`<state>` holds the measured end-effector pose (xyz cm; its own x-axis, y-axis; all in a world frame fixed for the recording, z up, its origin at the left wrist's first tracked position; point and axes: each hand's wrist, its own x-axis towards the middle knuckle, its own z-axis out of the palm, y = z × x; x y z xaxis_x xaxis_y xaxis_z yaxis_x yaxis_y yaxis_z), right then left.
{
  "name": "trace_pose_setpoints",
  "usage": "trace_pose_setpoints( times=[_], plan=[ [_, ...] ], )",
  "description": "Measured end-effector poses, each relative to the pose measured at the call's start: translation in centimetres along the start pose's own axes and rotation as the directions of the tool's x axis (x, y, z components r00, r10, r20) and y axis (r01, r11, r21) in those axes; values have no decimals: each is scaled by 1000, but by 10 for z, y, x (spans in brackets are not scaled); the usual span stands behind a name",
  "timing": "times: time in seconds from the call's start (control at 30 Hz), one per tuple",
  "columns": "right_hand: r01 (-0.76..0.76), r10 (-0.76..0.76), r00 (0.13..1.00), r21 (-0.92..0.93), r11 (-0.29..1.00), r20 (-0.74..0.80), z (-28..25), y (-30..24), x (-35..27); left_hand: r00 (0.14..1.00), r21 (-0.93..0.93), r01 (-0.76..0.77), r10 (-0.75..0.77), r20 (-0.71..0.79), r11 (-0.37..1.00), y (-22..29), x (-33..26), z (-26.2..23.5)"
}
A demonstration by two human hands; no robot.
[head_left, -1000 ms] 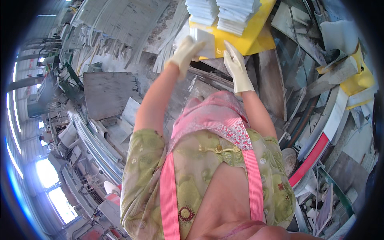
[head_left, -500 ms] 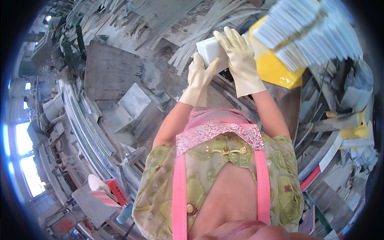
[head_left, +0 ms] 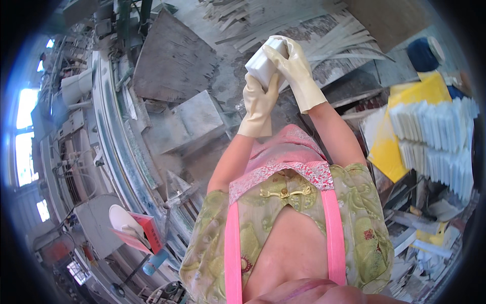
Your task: The person repeatedly picks up white foam blocks from a large pile and stacks them onto a yellow tray. The person handles the blocks one at a time, placing them in neat stacks on the tray.
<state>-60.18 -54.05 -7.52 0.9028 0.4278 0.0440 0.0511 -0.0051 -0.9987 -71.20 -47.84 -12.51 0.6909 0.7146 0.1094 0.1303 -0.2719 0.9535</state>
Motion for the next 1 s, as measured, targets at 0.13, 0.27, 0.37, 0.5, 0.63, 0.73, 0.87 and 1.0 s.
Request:
trace_pose_setpoints(
  times=[0.13, 0.27, 0.37, 0.5, 0.63, 0.73, 0.87, 1.0],
  plan=[
    [2, -3, 999, 13, 1000, 36, 22, 11, 55, 992, 63, -55, 62, -114, 997, -13, 40, -1],
    [-69, 62, 995, 80, 994, 80, 22, 26, 124, 987, 17, -87, 89, -134, 996, -22, 101, 12],
    [-61, 9, 972, 217, 974, 234, -1, 31, 176, 949, -546, 315, -242, 204, 777, -17, 167, 28],
    [-74, 11, 936, 165, 983, 351, -14, 37, 222, 793, -806, 528, -493, 357, 267, -1, 246, 62],
    [294, -284, 956, -242, 925, 77, 3, 46, 250, 582, -742, 668, -663, 470, 61, 8, 290, 83],
    [301, -311, 950, -230, 926, -12, -2, 47, 275, 702, -731, 651, -526, 479, 204, 12, 312, 98],
    [302, -309, 937, -63, 951, -164, -18, 37, 308, 718, -679, 685, -406, 566, 264, 19, 350, 118],
    [335, -327, 904, -18, 942, -275, -24, 16, 347, 756, -612, 622, -171, 632, 488, 35, 410, 130]
  ],
)
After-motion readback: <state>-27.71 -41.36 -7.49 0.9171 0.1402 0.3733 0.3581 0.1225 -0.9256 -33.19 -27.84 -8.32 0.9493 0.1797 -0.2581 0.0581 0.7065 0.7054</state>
